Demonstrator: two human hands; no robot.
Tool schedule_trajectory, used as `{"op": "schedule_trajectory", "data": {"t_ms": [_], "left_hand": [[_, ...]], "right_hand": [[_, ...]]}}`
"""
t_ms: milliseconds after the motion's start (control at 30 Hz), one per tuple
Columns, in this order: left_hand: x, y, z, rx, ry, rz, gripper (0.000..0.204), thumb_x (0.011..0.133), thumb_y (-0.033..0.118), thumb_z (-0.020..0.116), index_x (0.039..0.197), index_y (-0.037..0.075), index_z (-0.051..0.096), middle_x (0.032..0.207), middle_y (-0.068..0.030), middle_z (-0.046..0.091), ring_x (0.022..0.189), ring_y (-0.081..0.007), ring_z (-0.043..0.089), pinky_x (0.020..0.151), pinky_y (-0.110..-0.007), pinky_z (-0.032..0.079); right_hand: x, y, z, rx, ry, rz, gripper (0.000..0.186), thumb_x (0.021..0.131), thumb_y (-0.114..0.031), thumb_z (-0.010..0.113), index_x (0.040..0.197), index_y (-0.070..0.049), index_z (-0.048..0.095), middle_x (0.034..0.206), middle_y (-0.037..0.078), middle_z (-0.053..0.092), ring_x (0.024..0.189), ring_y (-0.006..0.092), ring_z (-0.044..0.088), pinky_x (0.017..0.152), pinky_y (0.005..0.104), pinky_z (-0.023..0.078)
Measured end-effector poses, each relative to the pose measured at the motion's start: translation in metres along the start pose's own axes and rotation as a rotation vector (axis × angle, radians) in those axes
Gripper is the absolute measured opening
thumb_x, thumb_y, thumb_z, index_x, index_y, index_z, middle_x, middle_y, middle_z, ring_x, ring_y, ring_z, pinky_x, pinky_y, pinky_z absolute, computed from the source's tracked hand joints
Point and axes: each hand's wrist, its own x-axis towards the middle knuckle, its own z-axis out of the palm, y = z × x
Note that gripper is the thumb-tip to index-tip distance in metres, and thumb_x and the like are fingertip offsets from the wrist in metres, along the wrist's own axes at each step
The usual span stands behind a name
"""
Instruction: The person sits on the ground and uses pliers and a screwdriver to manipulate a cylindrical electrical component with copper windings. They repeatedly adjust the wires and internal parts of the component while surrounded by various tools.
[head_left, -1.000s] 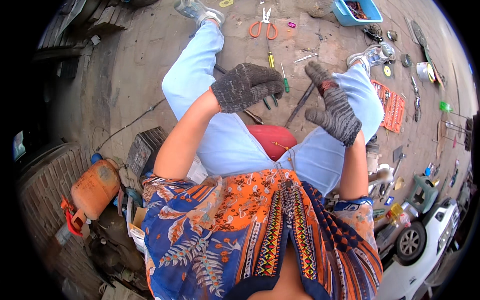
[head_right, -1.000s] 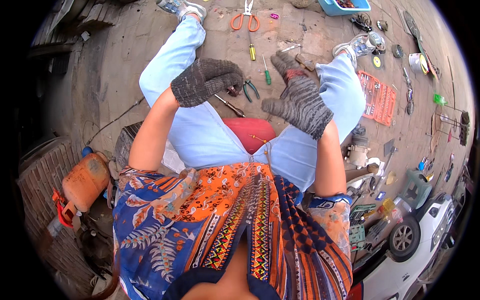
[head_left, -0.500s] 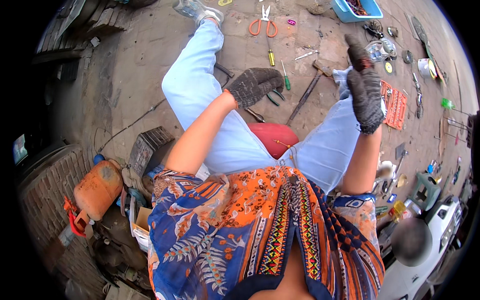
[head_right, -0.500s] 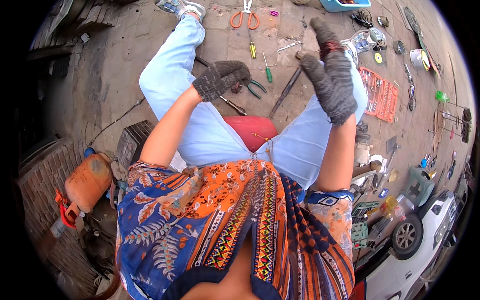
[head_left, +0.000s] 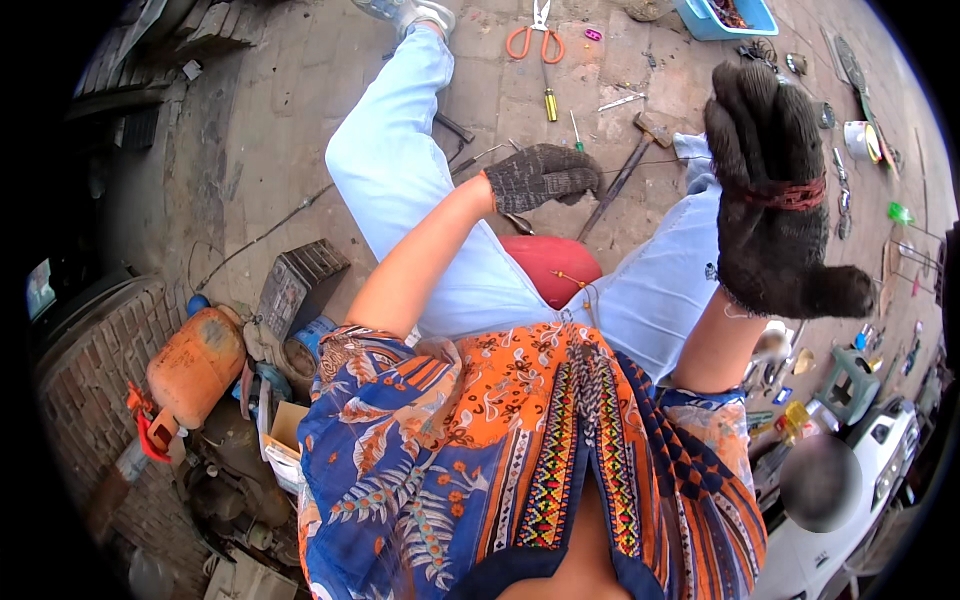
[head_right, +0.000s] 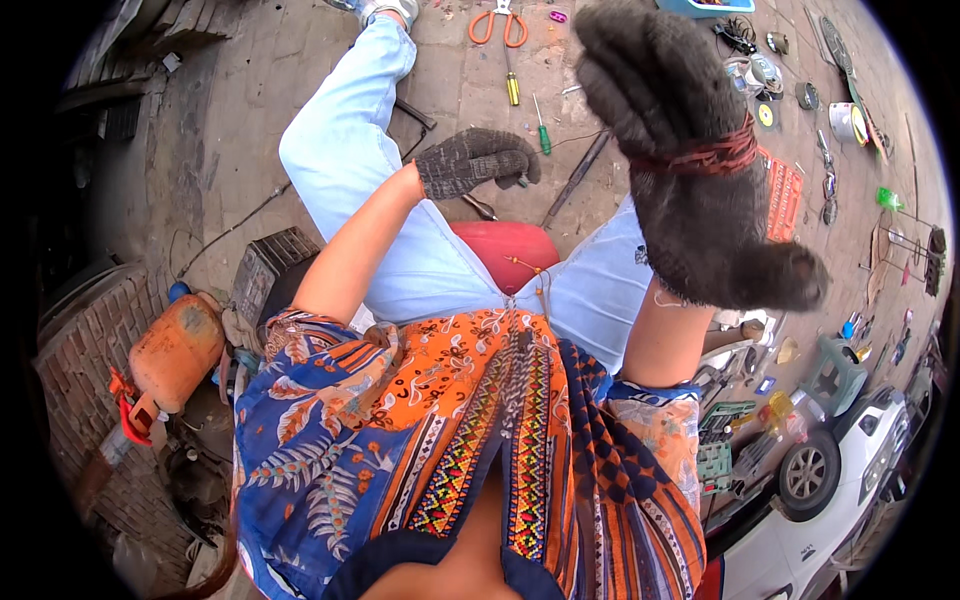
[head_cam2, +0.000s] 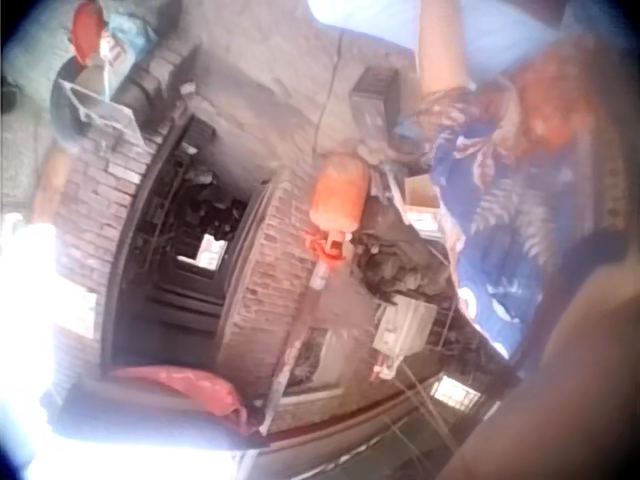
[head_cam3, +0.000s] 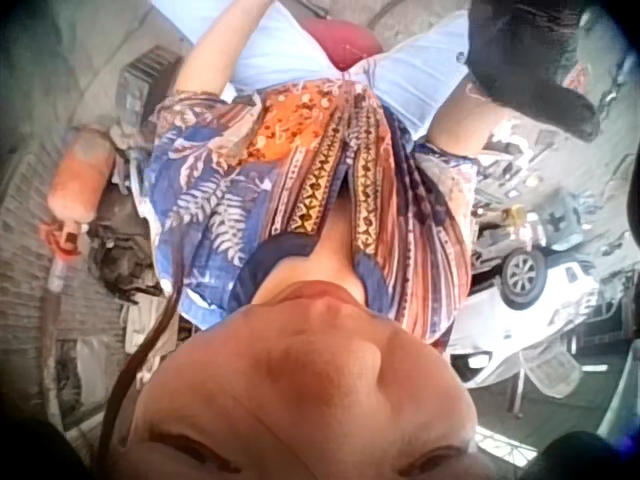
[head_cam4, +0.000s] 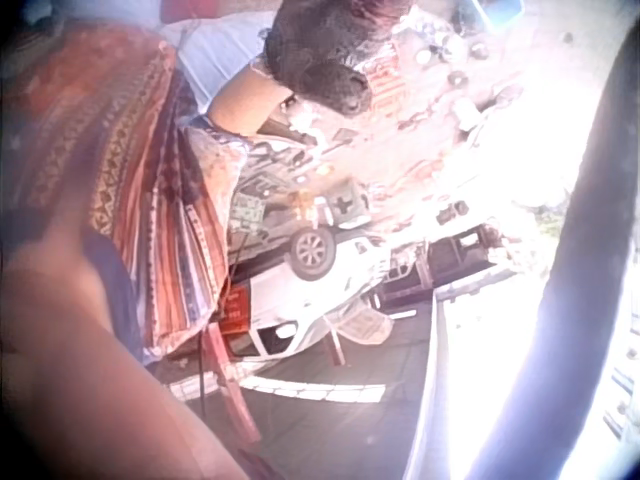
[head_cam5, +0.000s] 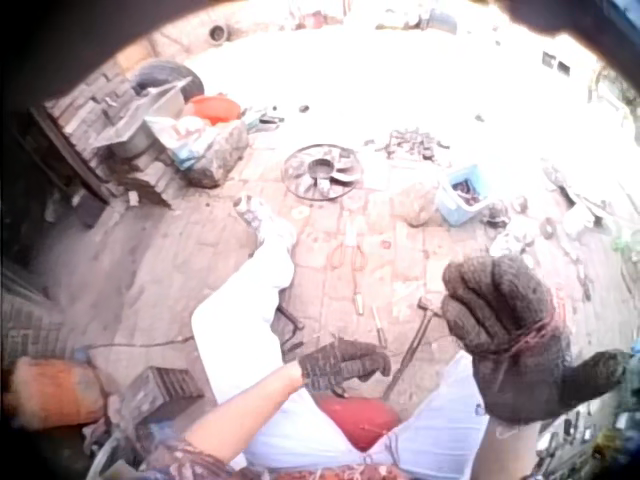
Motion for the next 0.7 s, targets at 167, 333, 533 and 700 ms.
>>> {"op": "schedule_trajectory", "data": {"t_ms": [167,333,533,700], "left_hand": [[-0.018,-0.041,-0.022,0.447,0.195,0.229,0.025,0.090,0.016,0.053,0.107,-0.001,0.060,0.096,-0.0084,0.066,0.087,-0.0141,0.060,0.080,-0.030,0.048],[-0.020,0.053,-0.015,0.604,0.060,0.356,0.025,0.087,0.016,0.054,0.105,0.000,0.060,0.095,-0.0125,0.065,0.086,-0.0254,0.063,0.079,-0.035,0.049],[-0.019,0.013,-0.018,0.355,-0.040,0.264,0.023,0.091,0.018,0.050,0.099,0.000,0.062,0.098,-0.0096,0.065,0.088,-0.0202,0.061,0.082,-0.033,0.047],[-0.024,0.035,-0.024,-0.096,0.158,0.117,0.020,0.089,0.018,0.056,0.096,0.000,0.062,0.087,-0.0057,0.064,0.084,-0.0121,0.059,0.078,-0.028,0.048]], "right_hand": [[0.012,0.054,-0.079,-1.372,-0.200,0.003,0.070,0.084,-0.038,0.059,0.134,0.004,0.035,0.137,0.018,0.040,0.130,0.0253,0.035,0.109,0.0359,0.024],[-0.030,0.060,-0.067,-1.028,-0.721,0.826,0.069,0.075,-0.038,0.071,0.125,0.003,0.048,0.114,0.019,0.059,0.109,0.0266,0.055,0.093,0.0348,0.041],[-0.038,0.058,-0.032,-0.119,-0.762,0.808,0.086,0.067,-0.055,0.073,0.123,0.005,0.049,0.126,0.019,0.051,0.120,0.0298,0.046,0.103,0.0419,0.031],[-0.037,0.062,-0.029,0.107,-0.615,0.636,0.054,0.082,-0.036,0.062,0.115,0.006,0.054,0.115,0.017,0.059,0.111,0.0271,0.054,0.096,0.0399,0.040]]}}
